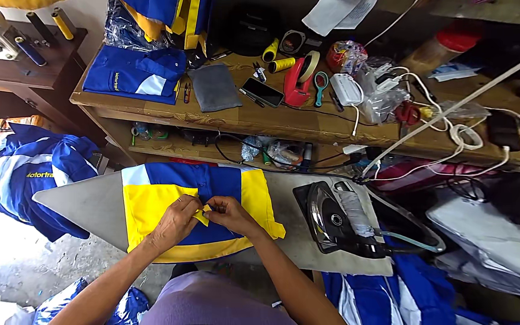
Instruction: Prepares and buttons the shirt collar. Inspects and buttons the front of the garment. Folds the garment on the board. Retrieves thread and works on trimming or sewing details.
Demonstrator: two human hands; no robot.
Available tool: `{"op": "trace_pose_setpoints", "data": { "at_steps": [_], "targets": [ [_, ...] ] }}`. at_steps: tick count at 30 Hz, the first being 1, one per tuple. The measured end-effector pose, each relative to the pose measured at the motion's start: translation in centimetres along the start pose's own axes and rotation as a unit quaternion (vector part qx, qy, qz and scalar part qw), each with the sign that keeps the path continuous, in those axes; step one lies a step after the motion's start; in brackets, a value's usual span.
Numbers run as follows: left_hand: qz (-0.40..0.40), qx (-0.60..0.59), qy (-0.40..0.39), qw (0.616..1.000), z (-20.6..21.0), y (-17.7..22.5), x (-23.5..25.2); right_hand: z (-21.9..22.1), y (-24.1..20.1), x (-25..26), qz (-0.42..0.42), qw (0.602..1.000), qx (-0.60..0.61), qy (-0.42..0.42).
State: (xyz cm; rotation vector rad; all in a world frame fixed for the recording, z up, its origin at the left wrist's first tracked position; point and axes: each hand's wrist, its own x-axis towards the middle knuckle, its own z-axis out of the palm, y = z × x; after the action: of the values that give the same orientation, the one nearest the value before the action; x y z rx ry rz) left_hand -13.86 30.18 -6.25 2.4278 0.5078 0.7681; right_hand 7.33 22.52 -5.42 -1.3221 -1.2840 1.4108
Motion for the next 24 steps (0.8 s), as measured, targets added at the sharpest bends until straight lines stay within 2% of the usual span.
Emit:
{"op": "trace_pose_setpoints", "data": {
  "at_steps": [10, 13, 18, 21, 24],
  "targets": [
    [0.011, -0.006, -0.020, 1.000, 0.3, -0.5, -0.2, 0.6, 0.1, -0.1, 0.022, 0.996, -0.083, 0.039],
    [0.007, -0.012, -0.010, 1.000, 0.3, -0.4, -0.1, 0.5, 0.5, -0.1, 0.007, 0.998, -0.049, 0.047],
    [0.014, -0.041, -0.004, 0.999, 0.3, 0.0, 0.4, -0.3, 1.1, 0.0, 0.002, 0.992, 0.124, 0.016],
    [0.023, -0.044, -0.011, 0.999, 0.4, -0.1, 0.4, -0.5, 0.9, 0.1, 0.018, 0.992, 0.123, -0.002],
    [0.020, -0.034, -0.015, 0.999, 0.5, 0.1, 0.5, -0.4, 0.3, -0.1, 0.011, 0.998, 0.066, -0.003]
  ]
}}
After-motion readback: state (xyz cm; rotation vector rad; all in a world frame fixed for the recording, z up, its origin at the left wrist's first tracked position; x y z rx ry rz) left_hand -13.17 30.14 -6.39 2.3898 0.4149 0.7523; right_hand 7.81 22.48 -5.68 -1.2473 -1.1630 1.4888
